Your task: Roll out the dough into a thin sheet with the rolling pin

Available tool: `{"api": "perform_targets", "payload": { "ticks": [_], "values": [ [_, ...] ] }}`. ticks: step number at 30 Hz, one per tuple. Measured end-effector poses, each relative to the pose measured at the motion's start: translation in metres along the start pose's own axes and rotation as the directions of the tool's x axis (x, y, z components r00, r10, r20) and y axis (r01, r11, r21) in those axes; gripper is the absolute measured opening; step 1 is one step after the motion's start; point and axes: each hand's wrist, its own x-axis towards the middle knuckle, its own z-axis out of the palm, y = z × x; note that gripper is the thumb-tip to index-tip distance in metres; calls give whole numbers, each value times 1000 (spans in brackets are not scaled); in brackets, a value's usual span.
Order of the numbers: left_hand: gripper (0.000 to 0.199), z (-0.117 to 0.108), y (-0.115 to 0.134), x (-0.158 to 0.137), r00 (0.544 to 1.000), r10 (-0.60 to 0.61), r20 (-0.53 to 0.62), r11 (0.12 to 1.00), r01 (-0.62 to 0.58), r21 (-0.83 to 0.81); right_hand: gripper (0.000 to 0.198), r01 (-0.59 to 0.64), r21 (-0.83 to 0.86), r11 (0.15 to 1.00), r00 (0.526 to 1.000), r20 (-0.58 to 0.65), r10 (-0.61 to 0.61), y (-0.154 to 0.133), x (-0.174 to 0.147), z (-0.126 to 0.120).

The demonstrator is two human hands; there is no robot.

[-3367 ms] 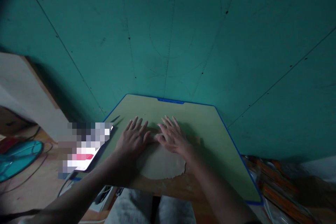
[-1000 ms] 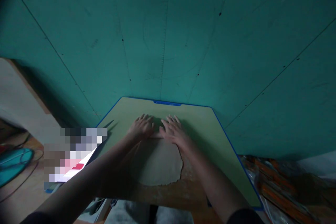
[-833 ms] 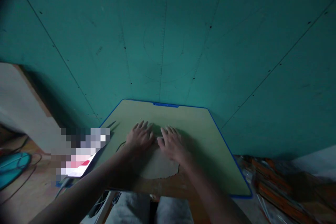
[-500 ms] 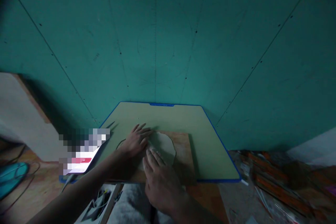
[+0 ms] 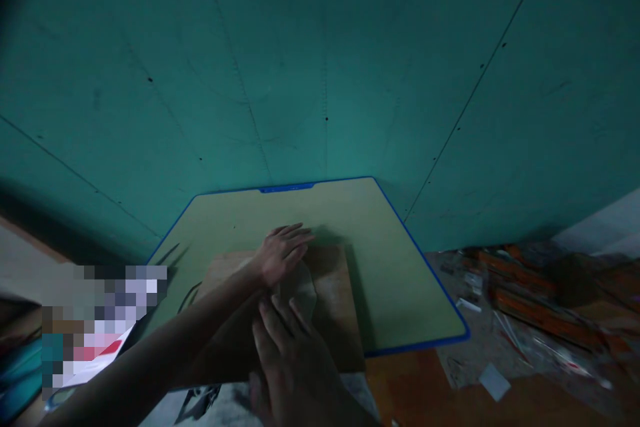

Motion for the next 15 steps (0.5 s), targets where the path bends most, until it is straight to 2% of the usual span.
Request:
{"api": "perform_targets", "payload": {
  "ticks": [5,7,9,12,15],
  "values": [
    [36,11,29,30,988,-137,-66,991,137,3,60,-68,-135,989,991,-127,51,11,-24,-5],
    [33,15,37,37,982,-153,-114,987,159,40,58,-98,-162,982,983,-172,70,11,-27,-10],
    [33,17,36,38,971,-194,-140,978,203,53,49,-107,-140,984,975,-206,76,8,-20,-12],
    [37,20,14,28,957,-258,-133,965,263,19,26,13,-68,998,982,-186,-26,-3,4,-7],
    [36,21,-20,11,972,-188,-140,982,183,-46,25,226,-80,971,968,-96,-233,-17,36,6]
  ]
}}
